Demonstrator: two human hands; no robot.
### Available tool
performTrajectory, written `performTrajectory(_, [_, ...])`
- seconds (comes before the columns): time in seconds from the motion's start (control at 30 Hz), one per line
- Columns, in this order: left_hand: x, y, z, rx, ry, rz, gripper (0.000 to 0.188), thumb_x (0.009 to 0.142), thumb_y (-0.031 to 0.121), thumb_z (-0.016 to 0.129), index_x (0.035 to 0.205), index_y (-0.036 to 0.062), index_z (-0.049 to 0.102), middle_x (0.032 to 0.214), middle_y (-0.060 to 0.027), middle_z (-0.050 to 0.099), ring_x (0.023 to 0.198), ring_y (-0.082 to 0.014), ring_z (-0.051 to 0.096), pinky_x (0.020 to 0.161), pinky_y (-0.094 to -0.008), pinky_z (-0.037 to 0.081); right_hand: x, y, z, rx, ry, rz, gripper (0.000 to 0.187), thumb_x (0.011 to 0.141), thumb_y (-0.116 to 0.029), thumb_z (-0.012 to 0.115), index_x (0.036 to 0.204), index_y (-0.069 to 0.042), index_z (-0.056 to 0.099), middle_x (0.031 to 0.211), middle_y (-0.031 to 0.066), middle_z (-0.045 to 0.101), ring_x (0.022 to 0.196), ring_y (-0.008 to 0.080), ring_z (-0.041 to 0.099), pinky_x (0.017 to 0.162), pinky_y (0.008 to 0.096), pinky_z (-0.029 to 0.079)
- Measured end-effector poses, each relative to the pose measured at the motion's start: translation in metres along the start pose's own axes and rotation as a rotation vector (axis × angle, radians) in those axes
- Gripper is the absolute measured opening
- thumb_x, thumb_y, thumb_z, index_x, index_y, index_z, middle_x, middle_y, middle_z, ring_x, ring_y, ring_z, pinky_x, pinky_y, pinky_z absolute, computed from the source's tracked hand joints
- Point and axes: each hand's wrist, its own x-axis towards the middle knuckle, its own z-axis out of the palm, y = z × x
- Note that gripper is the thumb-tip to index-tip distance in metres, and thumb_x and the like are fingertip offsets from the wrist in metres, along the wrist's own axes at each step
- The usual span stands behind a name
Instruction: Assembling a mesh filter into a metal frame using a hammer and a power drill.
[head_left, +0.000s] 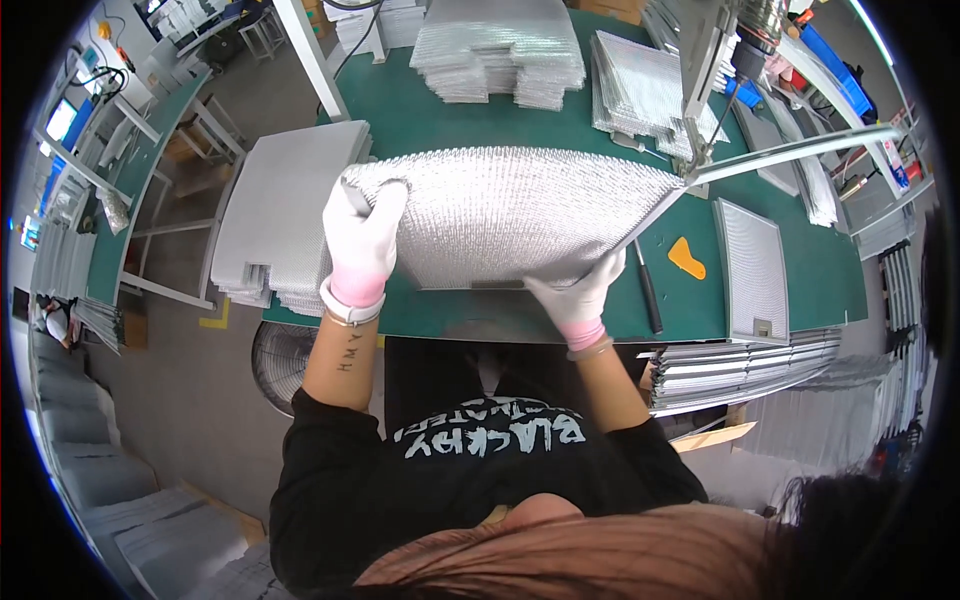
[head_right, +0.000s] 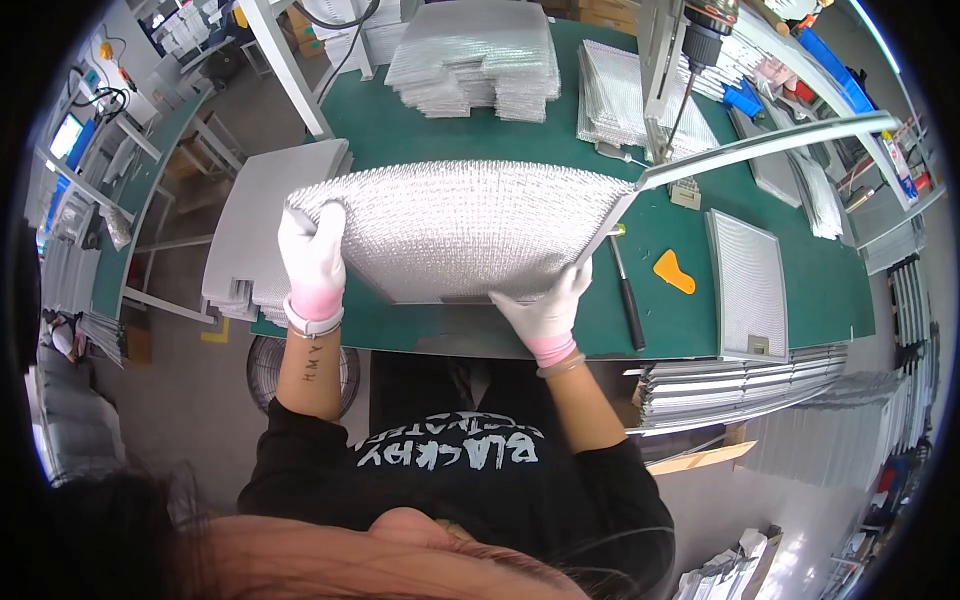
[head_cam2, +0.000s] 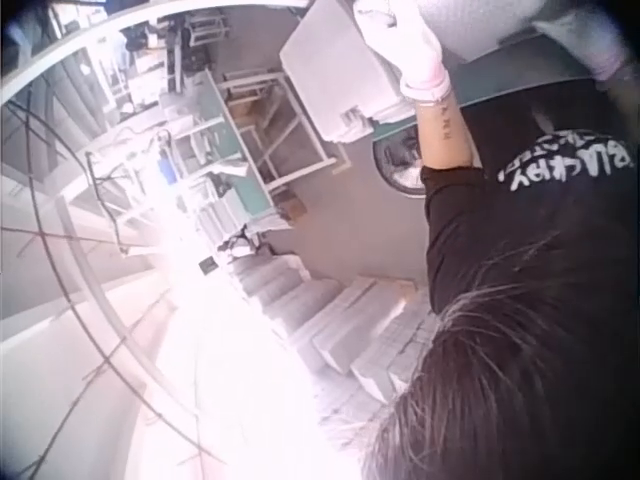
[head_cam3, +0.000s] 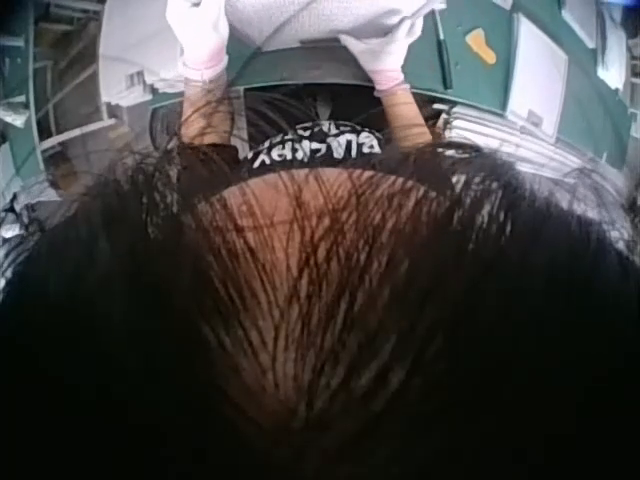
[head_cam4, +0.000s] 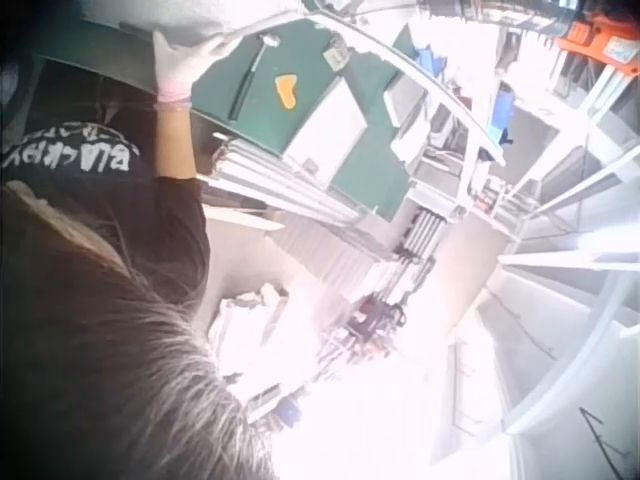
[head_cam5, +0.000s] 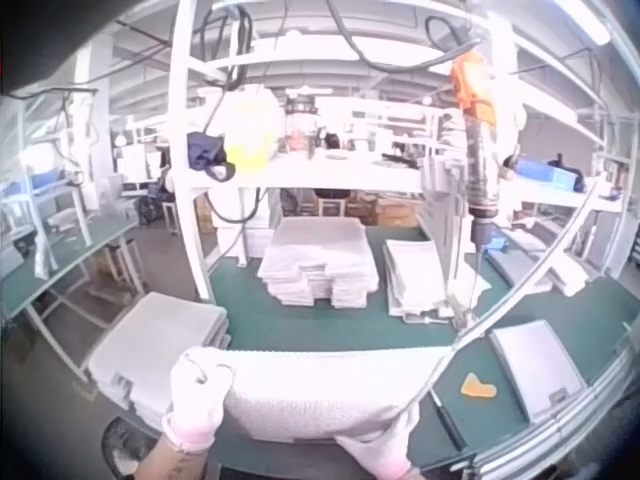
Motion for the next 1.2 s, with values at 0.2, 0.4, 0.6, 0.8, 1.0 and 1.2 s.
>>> performTrajectory(0.2, [0.01,-0.006,0.005,-0.074,0.02,-0.075,0.01,0.087,-0.006,0.064,0.095,-0.0019,0.059,0.085,0.0009,0.059,0.073,-0.0039,0.052,0.066,-0.0198,0.043,0.001,0.005,0.017,-0.123,-0.04,-0.025,0.135,0.047,-0.028,0.097,0.149,-0.008,0.01,0.145,0.0369,0.014,0.129,0.0544,0.029,0.104,0.0582,0.036])
performTrajectory(0.4, [0.012,-0.016,-0.004,0.012,0.044,-0.081,0.027,0.087,-0.004,0.065,0.072,0.007,0.046,0.069,0.0071,0.041,0.063,-0.0019,0.04,0.055,-0.0209,0.035,0.014,0.014,0.004,0.182,0.08,0.084,0.106,0.065,-0.019,0.088,0.144,0.003,0.021,0.138,0.0252,0.037,0.122,0.0301,0.044,0.099,0.0421,0.043])
performTrajectory(0.6, [0.008,-0.018,-0.021,0.204,0.056,0.009,0.024,0.085,0.0,0.067,0.073,0.006,0.048,0.069,0.0054,0.045,0.063,-0.0036,0.043,0.057,-0.0216,0.038,0.113,-0.021,-0.045,0.612,0.0,0.208,0.019,0.096,-0.012,0.044,0.103,0.004,0.054,0.071,0.0008,0.047,0.063,0.0074,0.04,0.055,0.0241,0.036])
performTrajectory(0.8, [-0.015,-0.004,-0.015,0.144,-0.092,0.098,0.017,0.085,-0.003,0.056,0.101,-0.0027,0.061,0.095,-0.005,0.063,0.085,-0.0103,0.057,0.08,-0.0253,0.045,0.107,-0.022,-0.043,0.287,0.168,-0.015,0.02,0.098,-0.014,0.045,0.101,0.005,0.051,0.07,0.005,0.046,0.061,0.0144,0.043,0.056,0.0282,0.039])
performTrajectory(1.0, [-0.018,-0.009,-0.021,0.023,-0.098,0.109,0.013,0.087,0.0,0.059,0.1,-0.001,0.06,0.095,-0.0042,0.062,0.086,-0.0111,0.056,0.082,-0.0265,0.045,0.094,0.02,-0.037,0.463,0.032,0.046,0.045,0.106,-0.03,0.034,0.13,0.007,0.043,0.108,0.0065,0.056,0.095,0.0146,0.052,0.084,0.0275,0.043])
performTrajectory(1.2, [-0.015,-0.023,-0.031,0.07,-0.037,-0.002,0.015,0.087,0.002,0.061,0.101,-0.0012,0.06,0.098,-0.0035,0.06,0.09,-0.0115,0.055,0.085,-0.0273,0.044,0.127,-0.042,-0.041,0.701,0.301,0.04,0.069,0.087,0.007,0.04,0.152,0.002,0.017,0.15,0.0121,0.03,0.095,0.0097,0.044,0.081,0.0223,0.041])
